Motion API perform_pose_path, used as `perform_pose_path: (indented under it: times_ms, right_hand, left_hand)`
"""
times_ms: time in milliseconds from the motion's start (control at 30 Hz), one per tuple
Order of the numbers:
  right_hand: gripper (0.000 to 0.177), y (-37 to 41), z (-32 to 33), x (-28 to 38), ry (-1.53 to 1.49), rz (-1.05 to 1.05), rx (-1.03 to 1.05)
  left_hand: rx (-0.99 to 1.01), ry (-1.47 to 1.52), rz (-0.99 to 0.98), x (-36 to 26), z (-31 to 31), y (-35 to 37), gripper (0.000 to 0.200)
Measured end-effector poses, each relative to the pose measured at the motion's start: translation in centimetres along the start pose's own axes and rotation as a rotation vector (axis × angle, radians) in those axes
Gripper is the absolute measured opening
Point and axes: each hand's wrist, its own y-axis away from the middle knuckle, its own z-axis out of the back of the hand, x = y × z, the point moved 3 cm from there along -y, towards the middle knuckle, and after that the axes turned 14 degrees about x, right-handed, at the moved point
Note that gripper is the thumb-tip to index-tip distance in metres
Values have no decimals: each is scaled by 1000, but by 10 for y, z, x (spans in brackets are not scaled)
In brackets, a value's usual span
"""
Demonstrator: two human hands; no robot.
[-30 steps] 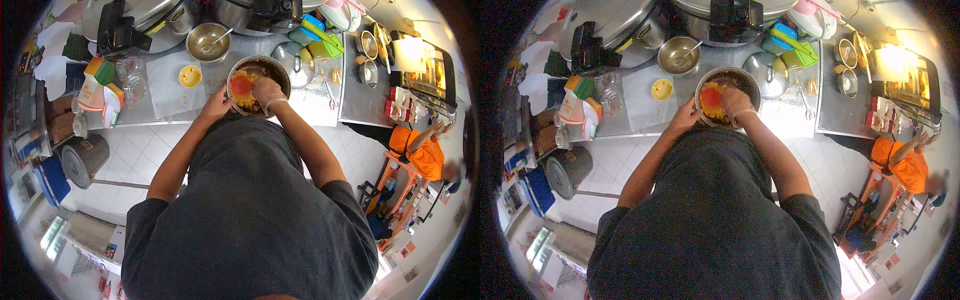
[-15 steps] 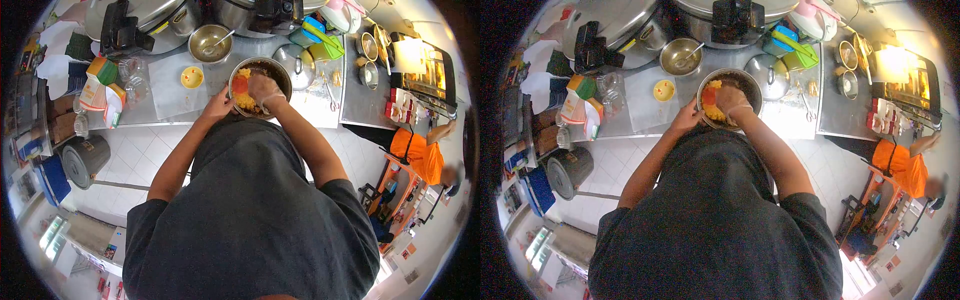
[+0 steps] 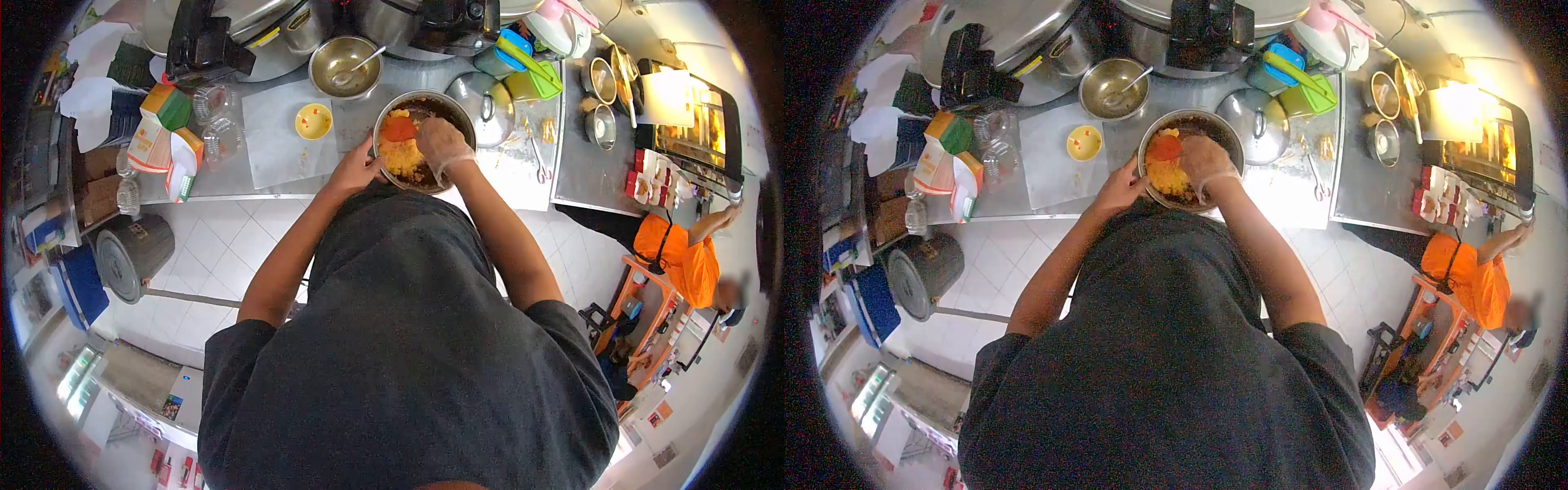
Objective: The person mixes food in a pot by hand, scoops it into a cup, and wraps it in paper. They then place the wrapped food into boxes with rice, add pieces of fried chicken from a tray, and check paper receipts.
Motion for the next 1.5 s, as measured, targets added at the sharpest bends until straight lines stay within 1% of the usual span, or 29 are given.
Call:
perform_pose_path:
  times_ms: [33, 67, 133, 167, 233, 267, 367, 433, 467, 533, 567, 600, 633, 667, 700, 733, 800, 833, 867, 933, 1033, 1067, 1167, 1200, 1300, 1333, 1433, 1467, 1500]
  right_hand:
    - [27, -4, 2, -2, -8, -38, 8]
    - [26, 2, -5, -5, -287, -170, -32]
    - [29, -2, -4, -7, -200, -157, 48]
    - [31, -4, -3, -10, -153, -152, 90]
    - [28, -6, 1, -16, -27, -46, -52]
    - [27, -6, 1, -19, 36, 5, -121]
    - [27, -49, -45, -37, 136, 66, -43]
    - [27, -45, -42, -22, -151, -65, 13]
    - [25, -12, 2, -6, -313, -174, -49]
    - [26, 0, 37, -5, -269, -156, -23]
    - [26, -2, 43, -9, -246, -146, -10]
    - [26, -18, 22, -18, -186, -92, 1]
    - [26, -19, 24, -13, -126, -38, 8]
    - [26, -16, 17, -5, -200, -112, 35]
    - [26, -4, 25, 8, -275, -185, 61]
    - [23, -18, 4, 2, -269, -174, 0]
    - [22, -43, -23, -23, -139, -80, -53]
    - [22, -38, -21, -29, -49, -45, -57]
    - [22, -33, -18, -35, 40, -11, -66]
    - [22, 3, 21, -29, 263, 37, -44]
    - [22, 24, 30, -37, -161, -239, -157]
    - [21, 16, 24, -38, -205, -284, -123]
    - [22, -7, 20, -21, -351, -296, -123]
    - [22, -12, 25, -9, -343, -272, -57]
    - [22, -28, -5, -7, -25, 28, -130]
    - [19, 2, 26, 7, -26, -36, -39]
    - [17, 43, 30, 5, 109, 109, -233]
    - [18, 48, 21, 2, 50, 119, -304]
    - [20, 52, 14, 1, -3, 82, -306]
  left_hand:
    - [-7, -3, -3, -3, 2, 0, 73]
    - [-3, 45, 2, -1, 2, -2, 72]
    - [9, 141, 19, 3, -1, -3, 72]
    - [13, 70, 30, 6, 2, -2, 72]
    - [18, -63, 53, -7, 5, 3, 72]
    - [10, -22, 38, -8, 2, 3, 72]
    - [-3, 92, -21, -9, 0, 3, 71]
    - [11, 180, -76, -2, -1, -1, 70]
    - [25, 156, -33, -4, 0, 0, 70]
    - [50, 116, 55, -10, 2, 2, 69]
    - [39, 125, 23, -8, 1, 1, 70]
    - [28, 132, -8, -3, 0, -1, 70]
    - [19, 138, -39, -6, 0, -1, 70]
    - [34, 128, -7, -7, 0, -1, 70]
    - [47, 118, 26, -18, 2, 2, 69]
    - [62, 108, 59, -24, 3, 4, 69]
    - [55, 129, 13, -14, 2, 1, 67]
    - [50, 144, -10, -11, 2, 0, 67]
    - [58, 132, 6, -6, 2, -1, 66]
    - [71, 109, 39, -3, 2, -3, 64]
    - [71, 158, 16, 0, 1, -2, 66]
    - [78, 140, 8, 1, 2, -3, 66]
    - [85, 120, -23, 13, 3, -9, 66]
    - [80, 137, -35, 18, 3, -10, 66]
    - [79, 162, -47, 13, 4, -8, 68]
    - [79, 169, -46, 8, 4, -6, 69]
    - [51, 102, -55, -4, 4, -1, 70]
    - [49, 122, -44, -1, 3, -1, 70]
    - [49, 142, -33, 1, 2, -2, 71]
